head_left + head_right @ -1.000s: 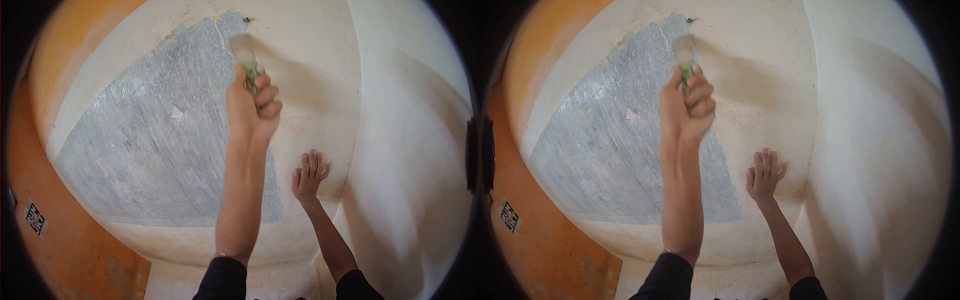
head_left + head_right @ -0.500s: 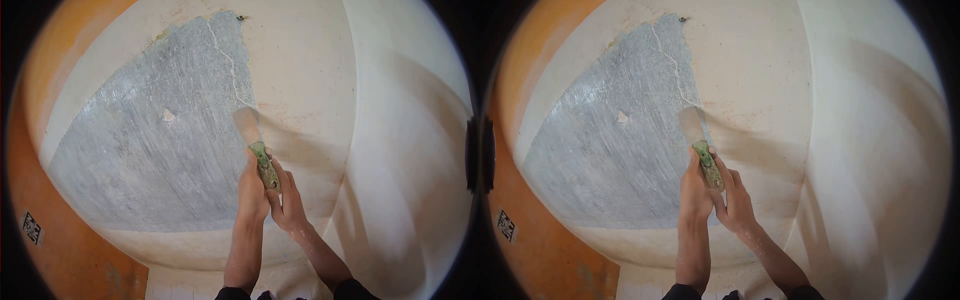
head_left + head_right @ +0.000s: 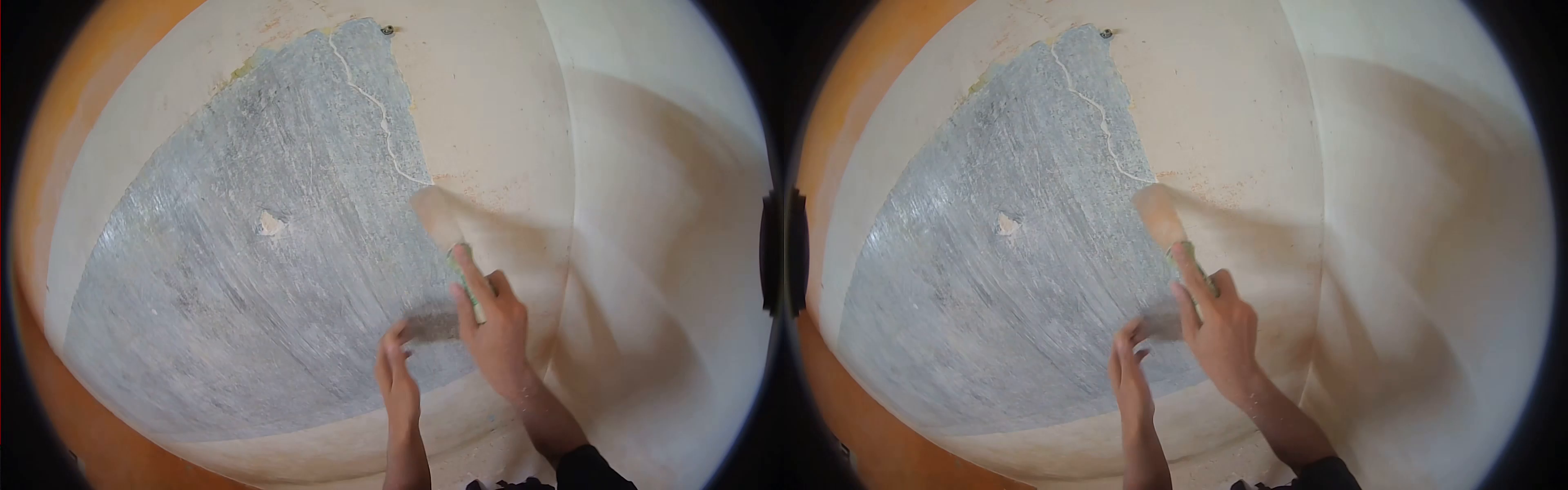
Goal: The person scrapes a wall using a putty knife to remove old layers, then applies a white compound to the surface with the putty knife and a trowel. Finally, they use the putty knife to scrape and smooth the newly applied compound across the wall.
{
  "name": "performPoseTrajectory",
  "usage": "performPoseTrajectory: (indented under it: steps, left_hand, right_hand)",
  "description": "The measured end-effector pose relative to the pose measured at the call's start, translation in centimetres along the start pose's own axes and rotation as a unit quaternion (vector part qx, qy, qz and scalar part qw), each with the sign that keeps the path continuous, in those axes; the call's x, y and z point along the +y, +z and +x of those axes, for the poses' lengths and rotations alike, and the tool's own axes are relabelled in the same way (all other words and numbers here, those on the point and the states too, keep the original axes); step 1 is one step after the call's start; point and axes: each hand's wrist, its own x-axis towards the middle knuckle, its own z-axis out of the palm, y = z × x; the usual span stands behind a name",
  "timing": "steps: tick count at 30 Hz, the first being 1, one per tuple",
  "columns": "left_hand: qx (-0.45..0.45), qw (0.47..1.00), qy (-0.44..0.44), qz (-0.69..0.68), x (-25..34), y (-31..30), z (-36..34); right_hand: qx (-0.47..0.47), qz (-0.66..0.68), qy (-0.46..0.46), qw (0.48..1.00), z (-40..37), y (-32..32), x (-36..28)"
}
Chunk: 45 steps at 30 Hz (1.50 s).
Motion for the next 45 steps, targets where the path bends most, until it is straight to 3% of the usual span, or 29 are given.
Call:
performPoseTrajectory:
  steps: [2,3,5,6,9,18,27,45]
  left_hand:
    - [0.113,0.976,0.089,0.161,-3.6,-3.3,-1.9]
    - [0.106,0.976,0.091,0.166,-5.1,-4.5,-2.4]
    - [0.211,0.932,0.131,0.264,-6.9,-6.3,-3.0]
    - [0.216,0.923,0.115,0.297,-7.1,-6.9,-3.1]
    - [0.224,0.911,0.102,0.33,-7.6,-7.7,-2.6]
    - [0.18,0.93,0.061,0.315,-8.4,-7.3,-2.0]
    - [0.204,0.918,0.047,0.336,-8.8,-6.4,-1.4]
    - [0.196,0.915,0.058,0.348,-8.2,-6.5,-1.6]
  right_hand:
    - [0.034,-0.041,-0.01,0.999,1.4,-0.8,0.0]
    - [0.038,-0.041,-0.002,0.998,1.9,-1.2,-0.2]
    - [0.007,-0.077,-0.002,0.997,2.5,-2.3,-0.8]
    - [0.024,-0.099,-0.02,0.995,2.8,-2.5,-0.7]
    - [0.061,-0.086,-0.038,0.994,4.1,-2.5,-0.1]
    - [0.033,-0.075,-0.063,0.995,4.6,-2.1,1.6]
    - [0.05,-0.053,-0.094,0.993,5.1,-0.7,3.0]
    - [0.089,-0.037,-0.129,0.987,11.2,0.0,-0.2]
